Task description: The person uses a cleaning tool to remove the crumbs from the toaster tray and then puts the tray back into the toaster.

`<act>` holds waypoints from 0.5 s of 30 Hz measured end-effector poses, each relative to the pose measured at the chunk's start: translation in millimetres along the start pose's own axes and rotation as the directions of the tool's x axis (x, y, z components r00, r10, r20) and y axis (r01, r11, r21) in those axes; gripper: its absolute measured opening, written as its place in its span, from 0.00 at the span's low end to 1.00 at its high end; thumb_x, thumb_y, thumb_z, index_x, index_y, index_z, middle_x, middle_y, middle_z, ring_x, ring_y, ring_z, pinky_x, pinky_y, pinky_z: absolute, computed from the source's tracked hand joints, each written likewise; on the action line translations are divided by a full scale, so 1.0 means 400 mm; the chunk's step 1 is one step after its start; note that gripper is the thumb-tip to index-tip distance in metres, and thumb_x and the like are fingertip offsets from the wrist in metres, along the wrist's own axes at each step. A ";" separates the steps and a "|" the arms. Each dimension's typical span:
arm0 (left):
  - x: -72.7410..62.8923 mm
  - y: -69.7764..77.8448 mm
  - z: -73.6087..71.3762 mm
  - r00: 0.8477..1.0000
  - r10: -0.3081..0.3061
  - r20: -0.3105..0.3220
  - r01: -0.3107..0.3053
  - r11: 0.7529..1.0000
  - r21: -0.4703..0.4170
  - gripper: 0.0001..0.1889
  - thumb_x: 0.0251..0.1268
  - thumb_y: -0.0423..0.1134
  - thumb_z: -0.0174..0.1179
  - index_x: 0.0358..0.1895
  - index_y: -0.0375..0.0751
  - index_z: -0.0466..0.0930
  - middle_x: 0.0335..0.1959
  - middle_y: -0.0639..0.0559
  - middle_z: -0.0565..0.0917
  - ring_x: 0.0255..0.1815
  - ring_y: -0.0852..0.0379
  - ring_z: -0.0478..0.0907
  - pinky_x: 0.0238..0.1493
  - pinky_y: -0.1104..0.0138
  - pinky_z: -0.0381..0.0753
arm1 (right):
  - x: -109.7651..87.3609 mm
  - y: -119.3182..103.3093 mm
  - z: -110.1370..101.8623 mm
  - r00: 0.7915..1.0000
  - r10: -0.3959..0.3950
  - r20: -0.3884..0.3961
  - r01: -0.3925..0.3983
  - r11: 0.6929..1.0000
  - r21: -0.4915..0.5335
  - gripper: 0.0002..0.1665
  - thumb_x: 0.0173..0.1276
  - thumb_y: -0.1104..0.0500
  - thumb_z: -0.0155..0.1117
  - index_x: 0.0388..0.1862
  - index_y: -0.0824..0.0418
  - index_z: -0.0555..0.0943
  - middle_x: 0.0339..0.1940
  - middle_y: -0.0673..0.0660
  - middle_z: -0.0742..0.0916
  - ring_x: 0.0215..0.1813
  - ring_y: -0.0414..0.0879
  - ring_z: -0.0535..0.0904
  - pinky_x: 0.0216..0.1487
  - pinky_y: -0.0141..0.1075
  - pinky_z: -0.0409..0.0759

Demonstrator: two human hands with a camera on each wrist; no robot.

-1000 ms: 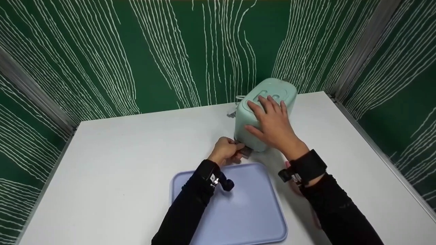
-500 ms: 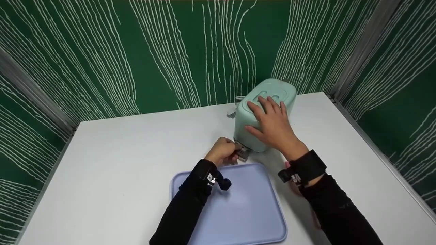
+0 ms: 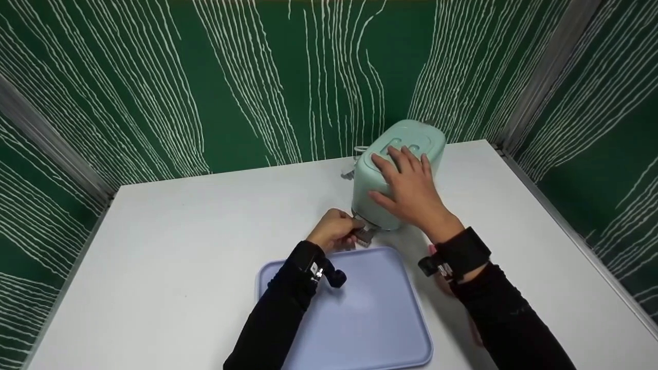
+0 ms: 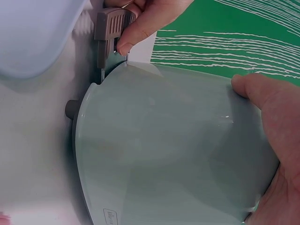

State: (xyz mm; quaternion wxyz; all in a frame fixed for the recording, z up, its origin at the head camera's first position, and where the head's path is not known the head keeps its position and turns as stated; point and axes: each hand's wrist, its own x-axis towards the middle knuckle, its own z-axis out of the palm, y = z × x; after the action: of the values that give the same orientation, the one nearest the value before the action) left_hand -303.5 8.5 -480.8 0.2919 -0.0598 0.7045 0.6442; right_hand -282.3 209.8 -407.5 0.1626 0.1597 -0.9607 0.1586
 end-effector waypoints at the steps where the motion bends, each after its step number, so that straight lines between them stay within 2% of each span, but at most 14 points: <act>1: -0.001 0.000 -0.001 1.000 0.002 0.002 -0.002 1.000 0.008 0.10 0.72 0.32 0.67 0.38 0.38 0.73 0.20 0.51 0.82 0.11 0.66 0.70 0.15 0.75 0.73 | 0.000 0.000 0.000 1.000 -0.001 -0.001 0.001 1.000 0.001 0.46 0.74 0.41 0.72 0.85 0.52 0.66 0.85 0.68 0.66 0.87 0.72 0.55 0.84 0.75 0.45; 10: -0.008 0.002 -0.015 1.000 -0.001 0.027 -0.001 0.998 0.058 0.09 0.72 0.32 0.67 0.33 0.38 0.77 0.19 0.52 0.81 0.13 0.67 0.70 0.16 0.77 0.69 | 0.000 0.001 0.000 1.000 -0.001 -0.004 0.001 1.000 0.005 0.46 0.74 0.41 0.72 0.85 0.51 0.66 0.85 0.68 0.66 0.87 0.71 0.55 0.84 0.74 0.44; 15: -0.007 -0.001 -0.022 0.999 0.000 0.040 -0.004 0.993 0.120 0.12 0.73 0.35 0.67 0.28 0.40 0.80 0.17 0.55 0.78 0.13 0.67 0.70 0.16 0.78 0.69 | 0.000 0.000 0.001 1.000 0.001 0.003 -0.001 1.000 0.010 0.46 0.75 0.42 0.72 0.85 0.51 0.65 0.85 0.68 0.65 0.87 0.71 0.54 0.84 0.74 0.44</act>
State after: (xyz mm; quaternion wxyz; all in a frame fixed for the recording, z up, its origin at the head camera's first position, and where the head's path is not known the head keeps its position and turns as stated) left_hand -304.0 -0.8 -480.0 0.3081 -0.0287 0.7360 0.6021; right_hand -282.4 209.8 -408.0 0.1602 0.1602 -0.9602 0.1632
